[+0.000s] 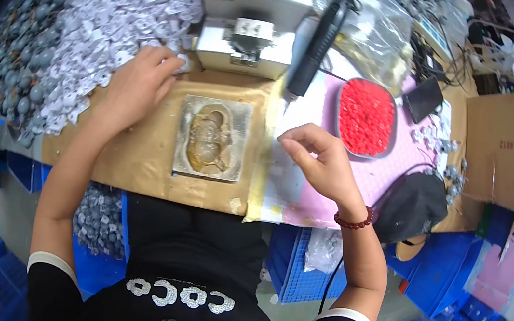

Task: Assemble small electric motors by placing them in a jig and using an electric screwdriver to secure components.

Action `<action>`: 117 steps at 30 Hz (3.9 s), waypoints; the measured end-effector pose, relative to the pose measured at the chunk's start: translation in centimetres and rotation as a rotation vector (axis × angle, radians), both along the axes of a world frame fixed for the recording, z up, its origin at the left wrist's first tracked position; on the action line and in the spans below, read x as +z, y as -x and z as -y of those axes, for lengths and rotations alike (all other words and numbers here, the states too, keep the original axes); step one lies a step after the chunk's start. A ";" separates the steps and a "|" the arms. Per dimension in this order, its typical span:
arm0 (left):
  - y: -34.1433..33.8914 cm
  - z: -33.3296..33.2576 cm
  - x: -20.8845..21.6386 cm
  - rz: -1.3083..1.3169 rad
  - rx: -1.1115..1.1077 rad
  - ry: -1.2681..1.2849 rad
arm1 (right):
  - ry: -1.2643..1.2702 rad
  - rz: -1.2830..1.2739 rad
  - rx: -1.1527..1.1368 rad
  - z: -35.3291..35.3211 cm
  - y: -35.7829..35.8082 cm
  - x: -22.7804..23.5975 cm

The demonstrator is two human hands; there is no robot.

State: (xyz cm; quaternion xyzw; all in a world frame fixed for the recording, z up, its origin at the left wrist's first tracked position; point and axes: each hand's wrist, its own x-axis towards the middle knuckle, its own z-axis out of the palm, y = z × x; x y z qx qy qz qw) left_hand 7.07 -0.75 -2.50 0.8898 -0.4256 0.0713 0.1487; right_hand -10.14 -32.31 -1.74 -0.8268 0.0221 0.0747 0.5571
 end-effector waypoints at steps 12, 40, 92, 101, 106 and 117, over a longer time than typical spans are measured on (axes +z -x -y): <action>1.1 1.7 0.7 -0.309 0.066 0.306 | 1.085 0.360 -0.086 9.5 -1.7 -1.2; 1.9 -7.2 -1.3 -0.159 0.207 -0.043 | 0.303 0.404 -0.287 6.7 -2.2 -1.1; 12.6 -1.6 -0.4 -0.462 -0.077 0.476 | 0.656 0.602 0.239 -10.3 -4.0 -1.0; 12.4 -1.1 -0.5 -0.492 -0.117 0.423 | 0.803 0.572 0.401 -10.6 -3.9 -0.1; 12.4 -1.2 -0.4 -0.483 -0.099 0.381 | 0.809 0.511 0.447 -10.8 -3.1 0.2; 11.8 1.0 -2.0 -0.065 0.041 0.105 | 0.427 0.463 0.248 -8.0 -2.4 -0.1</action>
